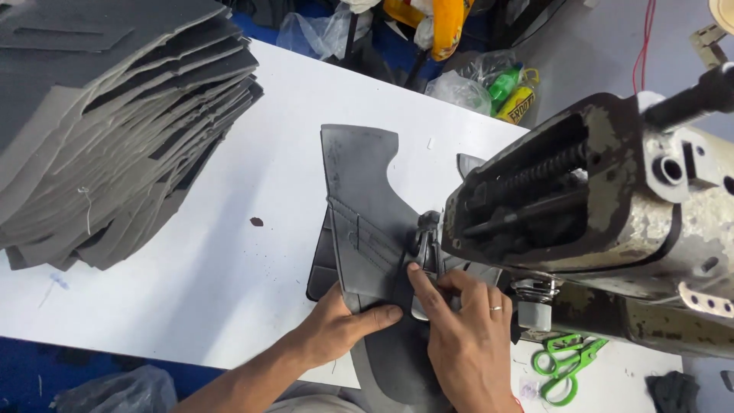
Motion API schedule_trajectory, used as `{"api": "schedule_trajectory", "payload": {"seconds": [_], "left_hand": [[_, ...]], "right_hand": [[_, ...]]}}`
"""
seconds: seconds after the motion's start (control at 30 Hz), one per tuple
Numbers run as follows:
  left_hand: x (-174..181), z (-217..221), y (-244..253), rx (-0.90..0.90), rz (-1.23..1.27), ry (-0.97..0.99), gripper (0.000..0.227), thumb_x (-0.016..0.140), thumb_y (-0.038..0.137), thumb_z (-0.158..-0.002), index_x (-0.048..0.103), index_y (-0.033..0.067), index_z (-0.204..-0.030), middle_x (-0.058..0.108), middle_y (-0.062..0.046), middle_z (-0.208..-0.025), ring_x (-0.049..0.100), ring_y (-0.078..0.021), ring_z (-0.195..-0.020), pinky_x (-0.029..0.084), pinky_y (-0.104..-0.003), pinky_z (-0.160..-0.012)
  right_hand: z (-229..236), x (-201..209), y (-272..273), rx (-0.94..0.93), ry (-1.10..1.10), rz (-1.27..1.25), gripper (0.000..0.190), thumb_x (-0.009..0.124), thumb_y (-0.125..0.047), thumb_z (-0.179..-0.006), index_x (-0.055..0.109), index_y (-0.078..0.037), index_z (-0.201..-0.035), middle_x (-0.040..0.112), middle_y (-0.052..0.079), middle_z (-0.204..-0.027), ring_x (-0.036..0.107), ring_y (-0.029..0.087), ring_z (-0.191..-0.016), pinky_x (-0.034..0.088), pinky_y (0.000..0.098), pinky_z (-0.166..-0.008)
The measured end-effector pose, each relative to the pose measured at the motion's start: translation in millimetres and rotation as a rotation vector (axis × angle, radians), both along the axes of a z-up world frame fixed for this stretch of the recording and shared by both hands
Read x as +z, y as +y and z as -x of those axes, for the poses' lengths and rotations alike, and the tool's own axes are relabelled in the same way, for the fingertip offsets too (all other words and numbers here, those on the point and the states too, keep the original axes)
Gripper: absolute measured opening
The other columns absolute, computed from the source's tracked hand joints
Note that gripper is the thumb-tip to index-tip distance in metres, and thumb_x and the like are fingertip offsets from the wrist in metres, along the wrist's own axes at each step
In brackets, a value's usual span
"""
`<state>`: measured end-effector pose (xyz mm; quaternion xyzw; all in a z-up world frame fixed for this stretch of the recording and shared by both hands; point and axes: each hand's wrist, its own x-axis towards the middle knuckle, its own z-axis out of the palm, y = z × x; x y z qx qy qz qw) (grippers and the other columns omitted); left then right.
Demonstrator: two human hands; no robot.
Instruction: The person uses a sewing machine to stitch together multiple dark gray carpet pieces. They align the edges of the pieces, feed them through the machine, and guide the material to create seams. The person repeats this process for several pieces, stacking the finished items on the table.
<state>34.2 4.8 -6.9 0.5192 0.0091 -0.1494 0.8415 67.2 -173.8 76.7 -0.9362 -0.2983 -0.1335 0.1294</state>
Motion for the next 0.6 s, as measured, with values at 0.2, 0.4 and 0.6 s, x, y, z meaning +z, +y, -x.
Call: {"api": "schedule_trajectory", "payload": {"seconds": [0.2,0.4,0.6], "left_hand": [[1,-8,-1,0.013,-0.011,-0.015,0.041,0.072,0.015,-0.093,0.059,0.0012,-0.129,0.069,-0.006,-0.119,0.063,-0.0162,-0.111,0.052,-0.034,-0.097],[4,-20,-6,0.067,0.097,-0.059,0.039,0.072,0.012,-0.094,0.06,-0.0015,-0.128,0.068,-0.007,-0.118,0.062,-0.0168,-0.111,0.052,-0.034,-0.097],[-2,-33,-10,0.093,0.148,0.001,0.035,0.07,0.007,-0.093,0.061,-0.0022,-0.126,0.069,-0.007,-0.117,0.065,-0.0146,-0.109,0.055,-0.033,-0.097]], "right_hand": [[-4,3,3,-0.007,-0.069,0.052,0.055,0.069,0.0,-0.082,0.069,-0.025,-0.131,0.058,0.003,-0.104,0.057,0.022,-0.092,0.041,0.0439,-0.085],[-5,4,2,-0.005,-0.095,0.067,0.057,0.067,0.003,-0.081,0.071,-0.025,-0.131,0.057,0.002,-0.104,0.057,0.021,-0.093,0.042,0.0438,-0.087],[-6,7,2,0.002,-0.099,0.013,0.053,0.067,0.003,-0.083,0.073,-0.024,-0.128,0.06,0.003,-0.105,0.059,0.021,-0.094,0.043,0.0428,-0.088]]}}
